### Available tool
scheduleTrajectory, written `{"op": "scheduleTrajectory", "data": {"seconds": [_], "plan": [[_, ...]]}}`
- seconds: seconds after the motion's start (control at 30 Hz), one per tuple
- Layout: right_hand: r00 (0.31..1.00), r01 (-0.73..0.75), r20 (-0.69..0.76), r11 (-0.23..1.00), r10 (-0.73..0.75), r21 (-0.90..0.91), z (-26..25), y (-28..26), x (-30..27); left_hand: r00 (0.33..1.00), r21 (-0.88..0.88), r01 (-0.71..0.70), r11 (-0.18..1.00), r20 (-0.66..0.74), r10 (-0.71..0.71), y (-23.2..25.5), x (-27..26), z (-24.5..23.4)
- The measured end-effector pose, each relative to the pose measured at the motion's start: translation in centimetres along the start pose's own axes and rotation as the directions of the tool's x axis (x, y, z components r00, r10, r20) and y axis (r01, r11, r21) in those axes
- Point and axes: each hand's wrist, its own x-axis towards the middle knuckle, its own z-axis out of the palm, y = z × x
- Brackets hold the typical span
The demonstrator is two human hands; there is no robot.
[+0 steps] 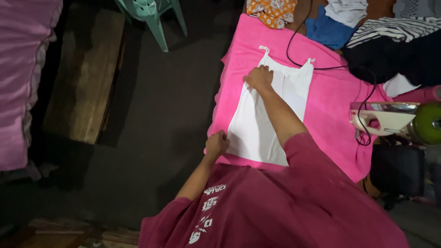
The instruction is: Ironing a white tank top and a striped t-shirt on a pink mat, then folding them.
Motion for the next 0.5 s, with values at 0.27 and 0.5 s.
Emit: {"op": "scheduleTrajectory", "data": {"seconds": [0.27, 0.5], "plan": [[0.927, 0.131, 0.346, 0.989, -0.145, 0.064, 3.4, 3.6, 8.7, 0.994, 0.039, -0.001, 0.999, 0.113, -0.003, 0.4, 0.8, -1.0], [0.914, 0.052, 0.395, 0.991, -0.096, 0.121, 1.7, 3.8, 8.2, 0.988, 0.014, -0.022, 1.0, 0.151, 0.02, 0.4, 0.8, -1.2]]}}
